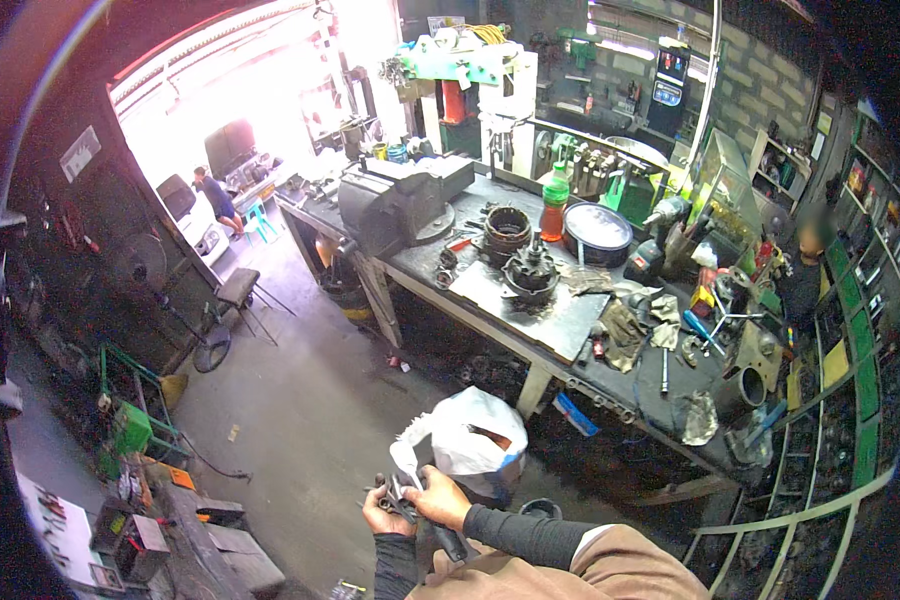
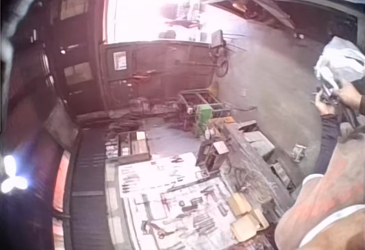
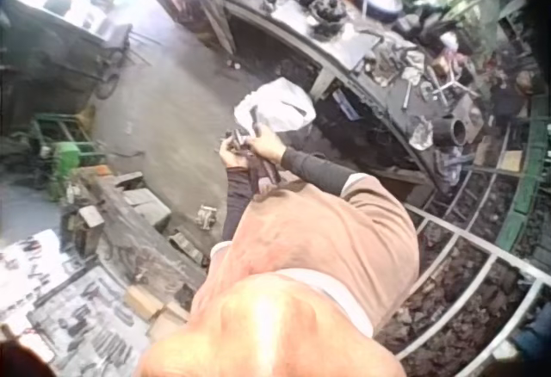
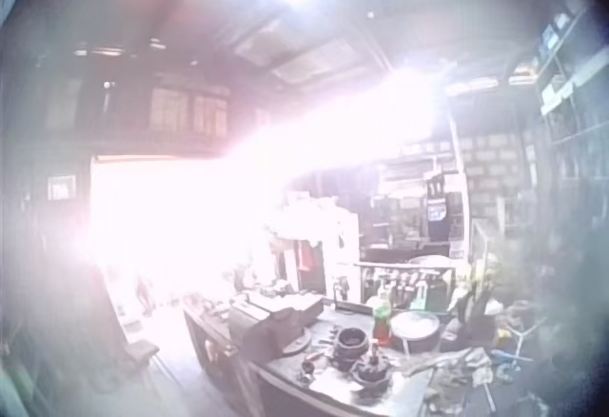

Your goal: The person walks from a workbench to a white truck with the hood open, then kneels inside the cab and uses a wrench and screwdriver to tighten bolts and adjust components within the engine bay. The person continues to manipulate hoses and fasteners with both hands throughout the clip.

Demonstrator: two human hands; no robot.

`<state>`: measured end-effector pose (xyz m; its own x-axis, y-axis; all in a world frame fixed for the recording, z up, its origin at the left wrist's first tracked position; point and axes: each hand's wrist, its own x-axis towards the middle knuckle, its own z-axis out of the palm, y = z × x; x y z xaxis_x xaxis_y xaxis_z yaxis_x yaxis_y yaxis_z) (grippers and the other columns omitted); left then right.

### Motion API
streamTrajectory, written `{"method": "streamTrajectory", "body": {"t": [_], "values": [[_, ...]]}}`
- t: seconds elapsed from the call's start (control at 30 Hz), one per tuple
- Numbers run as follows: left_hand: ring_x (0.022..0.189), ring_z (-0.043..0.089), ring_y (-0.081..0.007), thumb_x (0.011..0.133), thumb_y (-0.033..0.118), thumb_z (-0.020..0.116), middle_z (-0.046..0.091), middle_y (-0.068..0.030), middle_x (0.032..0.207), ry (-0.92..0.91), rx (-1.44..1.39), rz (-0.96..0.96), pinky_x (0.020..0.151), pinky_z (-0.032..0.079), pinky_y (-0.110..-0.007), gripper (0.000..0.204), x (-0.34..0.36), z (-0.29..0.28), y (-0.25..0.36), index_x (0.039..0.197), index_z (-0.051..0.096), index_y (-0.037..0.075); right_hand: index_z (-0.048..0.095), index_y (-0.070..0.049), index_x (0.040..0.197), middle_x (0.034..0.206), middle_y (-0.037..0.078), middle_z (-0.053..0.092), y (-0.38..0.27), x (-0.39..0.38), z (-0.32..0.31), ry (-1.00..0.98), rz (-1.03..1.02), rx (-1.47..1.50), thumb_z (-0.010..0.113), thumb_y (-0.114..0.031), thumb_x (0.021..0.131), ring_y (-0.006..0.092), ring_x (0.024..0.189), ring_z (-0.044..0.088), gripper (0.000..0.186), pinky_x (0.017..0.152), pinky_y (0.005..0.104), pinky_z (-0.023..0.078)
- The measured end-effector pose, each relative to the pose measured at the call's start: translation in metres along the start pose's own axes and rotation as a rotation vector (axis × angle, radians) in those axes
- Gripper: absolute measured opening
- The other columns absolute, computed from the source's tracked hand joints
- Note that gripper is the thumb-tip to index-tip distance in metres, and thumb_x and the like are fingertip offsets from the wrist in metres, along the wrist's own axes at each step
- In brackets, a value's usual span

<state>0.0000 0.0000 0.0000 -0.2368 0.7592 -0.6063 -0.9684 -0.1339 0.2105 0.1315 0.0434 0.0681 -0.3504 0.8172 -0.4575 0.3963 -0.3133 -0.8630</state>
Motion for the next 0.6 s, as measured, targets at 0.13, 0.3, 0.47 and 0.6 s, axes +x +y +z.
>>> {"method": "streamTrajectory", "body": {"t": [0.13, 0.3, 0.47, 0.6], "values": [[0.091, 0.067, -0.0295, 0.085, 0.015, 0.055, 0.068, -0.0118, 0.098, 0.064, 0.09, 0.08, 0.086, 0.053, -0.042, 0.022, 0.019, -0.001, 0.076, 0.104, 0.064, 0.006, 0.054, 0.005, 0.113, 0.1, 0.028, 0.064, -0.053, 0.024, 0.052, -0.061, -0.152, -0.177, 0.062, -0.016, 0.08, 0.0377, 0.097, 0.065, 0.04, 0.086, 0.0441, 0.049], [0.091, 0.066, -0.0261, 0.092, 0.03, 0.062, 0.068, -0.0093, 0.099, -0.137, 0.104, 0.104, 0.085, 0.053, -0.041, 0.029, 0.095, 0.036, 0.118, 0.111, 0.063, 0.008, 0.053, 0.005, 0.104, 0.097, 0.026, 0.056, -0.06, 0.129, 0.094, -0.01, -0.58, -0.434, 0.063, -0.011, 0.076, 0.0461, 0.087, 0.063, 0.034, 0.079, 0.0496, 0.05], [0.09, 0.064, -0.0282, 0.092, 0.042, 0.06, 0.065, -0.0115, 0.098, -0.256, 0.369, 0.05, 0.081, 0.053, -0.043, 0.037, 0.194, 0.052, 0.206, 0.107, 0.061, 0.008, 0.057, 0.011, 0.099, 0.107, 0.027, 0.053, -0.136, 0.213, 0.134, -0.129, -0.69, -0.574, 0.069, -0.012, 0.071, 0.0406, 0.09, 0.064, 0.038, 0.079, 0.045, 0.055], [0.118, 0.054, -0.0293, 0.1, 0.037, 0.045, 0.057, -0.0161, 0.127, -0.099, 0.482, 0.015, 0.104, 0.041, -0.044, 0.048, 0.234, 0.122, 0.256, 0.132, 0.051, 0.003, 0.06, 0.01, 0.093, 0.104, 0.023, 0.056, -0.168, 0.292, 0.168, 0.003, -0.903, -0.732, 0.069, -0.013, 0.071, 0.0334, 0.09, 0.065, 0.033, 0.078, 0.0398, 0.056]]}}
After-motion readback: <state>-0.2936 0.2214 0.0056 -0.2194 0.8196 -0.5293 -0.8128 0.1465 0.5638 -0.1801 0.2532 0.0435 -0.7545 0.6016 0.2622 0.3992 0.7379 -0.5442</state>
